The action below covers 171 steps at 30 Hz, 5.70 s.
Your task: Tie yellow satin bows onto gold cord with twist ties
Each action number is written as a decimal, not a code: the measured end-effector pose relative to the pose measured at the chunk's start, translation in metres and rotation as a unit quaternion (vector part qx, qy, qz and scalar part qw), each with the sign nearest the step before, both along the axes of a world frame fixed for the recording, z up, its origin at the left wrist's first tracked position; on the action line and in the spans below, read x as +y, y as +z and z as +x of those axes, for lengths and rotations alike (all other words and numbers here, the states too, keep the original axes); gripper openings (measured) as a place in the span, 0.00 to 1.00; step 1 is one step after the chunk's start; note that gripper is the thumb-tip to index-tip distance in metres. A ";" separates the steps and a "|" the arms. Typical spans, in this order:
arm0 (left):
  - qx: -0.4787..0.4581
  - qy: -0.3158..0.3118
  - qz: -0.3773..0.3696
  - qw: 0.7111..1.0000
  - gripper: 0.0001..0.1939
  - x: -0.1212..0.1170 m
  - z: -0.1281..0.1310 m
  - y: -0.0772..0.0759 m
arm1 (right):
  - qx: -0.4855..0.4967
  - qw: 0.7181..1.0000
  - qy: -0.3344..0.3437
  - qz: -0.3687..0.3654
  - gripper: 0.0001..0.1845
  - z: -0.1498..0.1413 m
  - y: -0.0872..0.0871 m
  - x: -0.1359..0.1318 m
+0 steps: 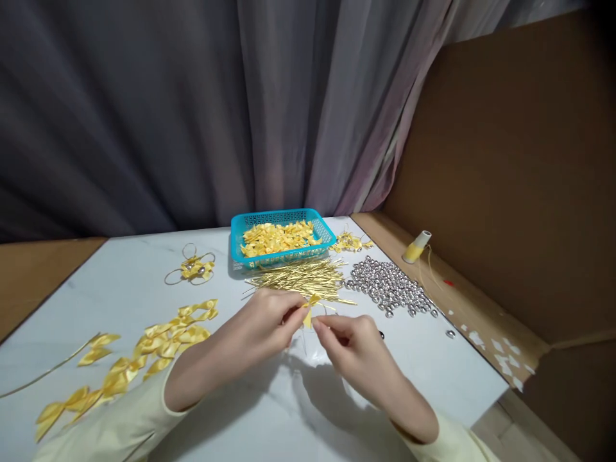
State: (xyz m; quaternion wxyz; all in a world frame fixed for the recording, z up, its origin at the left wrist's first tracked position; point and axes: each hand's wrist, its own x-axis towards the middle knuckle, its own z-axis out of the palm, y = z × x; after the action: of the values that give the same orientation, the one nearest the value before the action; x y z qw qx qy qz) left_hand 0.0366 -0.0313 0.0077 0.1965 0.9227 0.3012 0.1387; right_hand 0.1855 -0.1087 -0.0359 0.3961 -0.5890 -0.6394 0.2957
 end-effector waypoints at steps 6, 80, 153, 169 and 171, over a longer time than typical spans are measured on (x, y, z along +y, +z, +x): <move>-0.009 -0.006 -0.009 1.000 0.18 0.000 -0.002 0.002 | 0.031 0.998 -0.042 -0.031 0.17 -0.010 -0.013 0.003; 0.079 -0.107 -0.045 0.990 0.12 -0.003 -0.016 0.000 | -0.018 0.958 0.236 -0.160 0.23 0.045 -0.002 0.025; 0.018 -0.197 -0.564 0.802 0.05 0.021 -0.016 -0.007 | 0.433 0.899 0.037 -0.059 0.12 -0.008 -0.019 -0.038; 0.014 -0.209 -0.617 0.759 0.04 0.024 -0.013 -0.011 | 0.249 0.963 -0.102 -0.004 0.14 -0.017 -0.009 -0.054; 0.010 -0.208 -0.613 0.762 0.04 0.024 -0.013 -0.011 | 0.115 0.979 -0.142 0.085 0.12 -0.016 -0.012 -0.060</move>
State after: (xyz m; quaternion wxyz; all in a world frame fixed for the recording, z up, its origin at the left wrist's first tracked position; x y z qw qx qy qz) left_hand 0.0233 -0.0072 -0.0033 0.7410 0.6470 0.1245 -0.1292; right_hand 0.1691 -0.1687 -0.0480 0.5538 -0.5997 -0.5224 0.2466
